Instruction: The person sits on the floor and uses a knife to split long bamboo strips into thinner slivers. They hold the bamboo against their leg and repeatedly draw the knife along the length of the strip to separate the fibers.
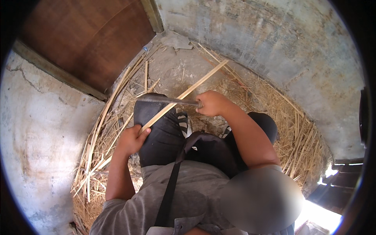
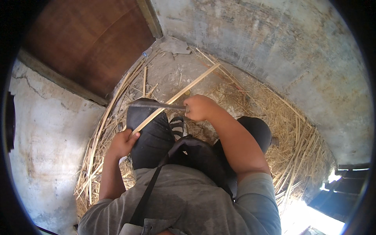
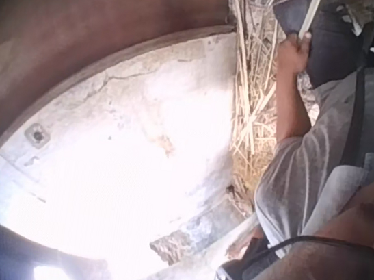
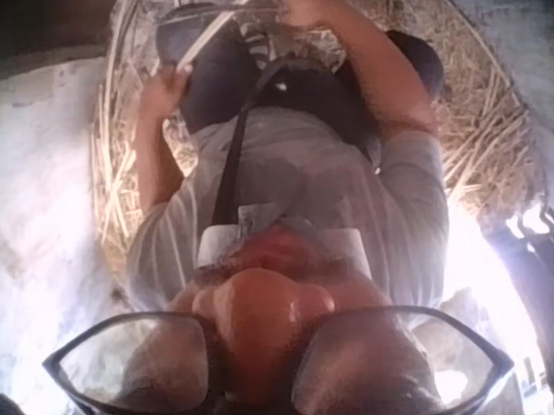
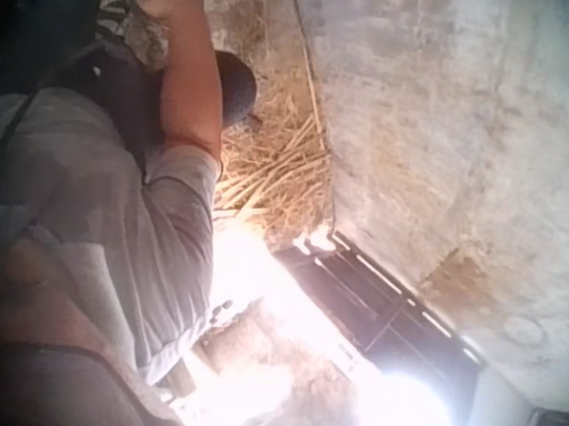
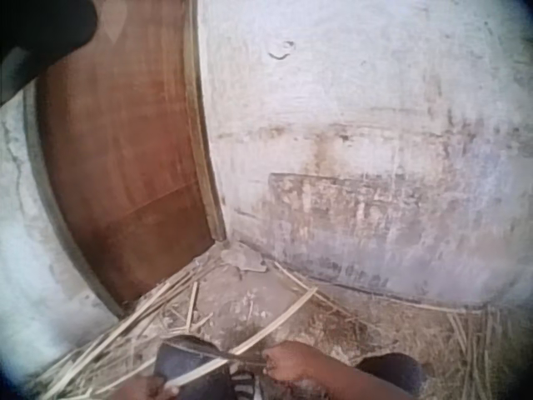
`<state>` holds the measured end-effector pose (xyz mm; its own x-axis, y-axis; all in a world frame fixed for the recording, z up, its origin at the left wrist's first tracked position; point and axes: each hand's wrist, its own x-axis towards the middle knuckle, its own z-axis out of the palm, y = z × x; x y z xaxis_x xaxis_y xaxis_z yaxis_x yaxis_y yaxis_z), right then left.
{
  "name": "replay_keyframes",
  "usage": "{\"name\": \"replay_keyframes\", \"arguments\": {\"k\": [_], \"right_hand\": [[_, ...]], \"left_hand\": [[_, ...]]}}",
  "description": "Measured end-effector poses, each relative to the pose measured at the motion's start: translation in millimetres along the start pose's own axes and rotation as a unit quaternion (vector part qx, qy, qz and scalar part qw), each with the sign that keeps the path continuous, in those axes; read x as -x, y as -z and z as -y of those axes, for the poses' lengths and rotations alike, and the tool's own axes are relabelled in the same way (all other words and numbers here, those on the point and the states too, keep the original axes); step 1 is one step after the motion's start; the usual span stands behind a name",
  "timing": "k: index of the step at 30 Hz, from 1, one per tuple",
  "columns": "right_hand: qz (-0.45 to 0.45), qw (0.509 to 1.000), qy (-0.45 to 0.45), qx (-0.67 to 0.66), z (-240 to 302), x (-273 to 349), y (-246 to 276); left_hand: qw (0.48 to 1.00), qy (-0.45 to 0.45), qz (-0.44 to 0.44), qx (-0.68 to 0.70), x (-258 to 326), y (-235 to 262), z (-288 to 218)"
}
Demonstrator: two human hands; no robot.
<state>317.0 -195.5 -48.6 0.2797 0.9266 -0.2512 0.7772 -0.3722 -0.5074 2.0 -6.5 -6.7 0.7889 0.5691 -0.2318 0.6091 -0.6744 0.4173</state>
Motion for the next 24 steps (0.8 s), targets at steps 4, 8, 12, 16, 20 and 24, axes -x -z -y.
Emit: {"name": "replay_keyframes", "arguments": {"k": [4,8,12,16,20,24], "right_hand": [[-0.030,0.998,-0.043,-0.035,-17.8,6.3,14.1],[-0.178,0.960,-0.190,-0.103,-77.8,6.9,9.3],[-0.145,0.983,-0.102,-0.055,-60.4,8.9,12.1],[-0.021,1.000,-0.007,-0.003,-2.2,5.9,-1.3],[0.022,0.999,0.015,-0.043,2.2,8.4,8.5],[-0.108,0.983,-0.110,-0.098,-59.4,2.5,5.5]], "left_hand": [[1.000,-0.002,-0.007,0.027,3.4,-3.3,3.5],[0.999,-0.005,0.001,0.054,1.7,-4.6,3.0],[0.999,-0.007,0.001,0.050,1.0,-5.5,5.3],[1.000,0.009,0.015,0.026,3.1,0.8,-1.2],[0.999,0.013,0.015,0.028,5.8,-1.0,1.0],[0.999,0.004,0.004,0.042,3.3,-4.5,5.6]]}}
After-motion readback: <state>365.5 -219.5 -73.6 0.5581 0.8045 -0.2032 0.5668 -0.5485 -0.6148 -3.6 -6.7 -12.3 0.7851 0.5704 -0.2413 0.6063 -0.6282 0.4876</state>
